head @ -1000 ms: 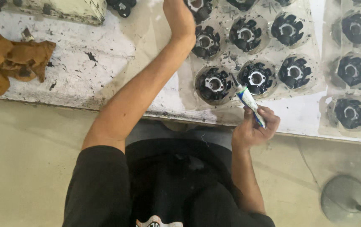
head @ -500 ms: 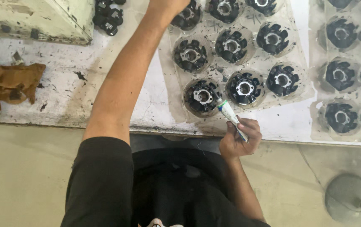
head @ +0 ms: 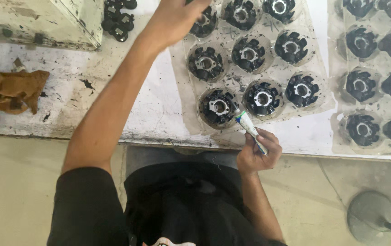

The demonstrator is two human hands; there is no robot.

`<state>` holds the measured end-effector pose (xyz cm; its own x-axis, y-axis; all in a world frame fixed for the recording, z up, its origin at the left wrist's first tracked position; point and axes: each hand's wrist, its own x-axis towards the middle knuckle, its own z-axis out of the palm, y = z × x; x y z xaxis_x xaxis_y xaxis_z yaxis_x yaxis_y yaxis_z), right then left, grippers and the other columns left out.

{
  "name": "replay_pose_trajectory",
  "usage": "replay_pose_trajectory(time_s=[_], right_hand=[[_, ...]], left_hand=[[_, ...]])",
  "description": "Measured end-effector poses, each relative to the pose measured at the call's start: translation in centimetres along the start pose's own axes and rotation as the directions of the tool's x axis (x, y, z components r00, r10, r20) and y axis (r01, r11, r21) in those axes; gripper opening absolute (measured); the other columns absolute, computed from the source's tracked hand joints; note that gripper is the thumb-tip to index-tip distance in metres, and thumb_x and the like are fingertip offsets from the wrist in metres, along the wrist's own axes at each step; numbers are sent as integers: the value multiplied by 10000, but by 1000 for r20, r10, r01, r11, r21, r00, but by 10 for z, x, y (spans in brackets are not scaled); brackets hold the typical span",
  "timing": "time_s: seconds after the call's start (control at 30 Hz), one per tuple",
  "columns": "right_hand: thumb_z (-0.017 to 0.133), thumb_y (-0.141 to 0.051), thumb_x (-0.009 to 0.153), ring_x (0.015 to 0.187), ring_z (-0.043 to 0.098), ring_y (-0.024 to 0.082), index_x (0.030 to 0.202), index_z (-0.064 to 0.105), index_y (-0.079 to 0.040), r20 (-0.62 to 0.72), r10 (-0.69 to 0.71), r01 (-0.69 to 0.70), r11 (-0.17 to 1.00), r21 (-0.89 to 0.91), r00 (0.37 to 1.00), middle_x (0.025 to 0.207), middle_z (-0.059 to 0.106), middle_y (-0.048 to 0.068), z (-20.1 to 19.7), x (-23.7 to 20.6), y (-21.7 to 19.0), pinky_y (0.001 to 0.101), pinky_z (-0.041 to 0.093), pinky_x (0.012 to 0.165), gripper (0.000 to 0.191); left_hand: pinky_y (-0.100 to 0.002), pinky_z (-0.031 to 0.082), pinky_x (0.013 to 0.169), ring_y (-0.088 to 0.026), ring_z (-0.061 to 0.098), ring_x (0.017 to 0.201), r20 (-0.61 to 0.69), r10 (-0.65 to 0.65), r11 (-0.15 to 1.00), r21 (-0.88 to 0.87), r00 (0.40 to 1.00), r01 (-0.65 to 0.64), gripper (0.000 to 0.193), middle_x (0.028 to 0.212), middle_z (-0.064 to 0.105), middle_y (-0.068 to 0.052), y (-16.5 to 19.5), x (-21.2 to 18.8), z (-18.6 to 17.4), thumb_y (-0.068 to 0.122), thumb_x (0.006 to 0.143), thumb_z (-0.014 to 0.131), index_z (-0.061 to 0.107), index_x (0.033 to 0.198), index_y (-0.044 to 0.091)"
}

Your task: The person holds a black circular mechanical component in one hand and a glue tube in the other, squeezing adhesive onto the part's edges. They rotate the part to apply adhesive around it, then place it into a plastic tray with similar finished parts and pick up the next component to repeat the process.

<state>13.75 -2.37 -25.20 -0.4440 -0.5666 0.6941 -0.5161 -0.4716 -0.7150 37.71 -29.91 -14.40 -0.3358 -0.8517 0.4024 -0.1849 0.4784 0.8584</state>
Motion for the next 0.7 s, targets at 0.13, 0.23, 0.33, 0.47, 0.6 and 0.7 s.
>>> replay_pose_trajectory(time_s=[0.13, 0.23, 0.33, 0.47, 0.6, 0.7], right_hand=[[712, 167, 899, 1040, 661, 261, 1073, 501, -40, -31, 161, -151, 968, 201, 987, 1103, 644, 174, -5, 0, -3, 391, 634, 837, 343], [712, 170, 867, 1036, 674, 269, 1100, 473, -47, 39, 77, -84, 958, 274, 996, 1094, 669, 179, -13, -8, -20, 350, 589, 841, 397], [711, 159, 833, 1023, 698, 284, 1037, 514, -68, 68, 196, -207, 885, 417, 978, 1076, 646, 170, -19, -21, -48, 368, 644, 717, 363], [741, 159, 846, 941, 699, 278, 1010, 501, -70, 132, 16, -44, 977, 208, 991, 1002, 657, 167, -32, -18, -79, 392, 614, 744, 370], [762, 161, 826, 835, 701, 320, 972, 502, -57, 207, -90, 71, 993, 96, 974, 909, 664, 170, -45, -5, -106, 435, 586, 751, 370], [732, 158, 877, 851, 702, 328, 983, 496, -57, 260, -74, 58, 996, 69, 963, 924, 657, 172, -54, 2, -121, 429, 607, 752, 337]], left_hand=[[-604, 649, 967, -355, 732, 1142, 14, -198, 849, -497, 980, 179, 724, 1238, 661, -271, 74, -107, 3, 623, 901, 716, 522, 1271, 32], [-595, 482, 1173, -392, 552, 1343, -305, 32, 621, -740, 952, -258, 782, 1428, 497, -296, 114, -161, 34, 252, 897, 845, 394, 1515, 94], [-533, 362, 1290, -417, 472, 1463, -303, -156, 165, -946, 940, -277, 758, 1548, 435, -294, 130, -186, 56, 154, 841, 747, 411, 1512, 56], [-507, 435, 1156, -400, 542, 1326, -249, -217, -91, -958, 944, -273, 653, 1550, 460, -299, 134, -201, 72, 181, 879, 680, 482, 1463, -35], [-434, 526, 1050, -313, 613, 1168, -291, -127, 352, -907, 948, -231, 456, 1364, 585, -262, 142, -218, 77, 289, 1068, 612, 596, 1377, -47], [-368, 501, 1060, -268, 609, 1170, -341, -38, 611, -752, 939, -248, 371, 1272, 632, -228, 151, -229, 79, 263, 1144, 524, 599, 1318, -57]])
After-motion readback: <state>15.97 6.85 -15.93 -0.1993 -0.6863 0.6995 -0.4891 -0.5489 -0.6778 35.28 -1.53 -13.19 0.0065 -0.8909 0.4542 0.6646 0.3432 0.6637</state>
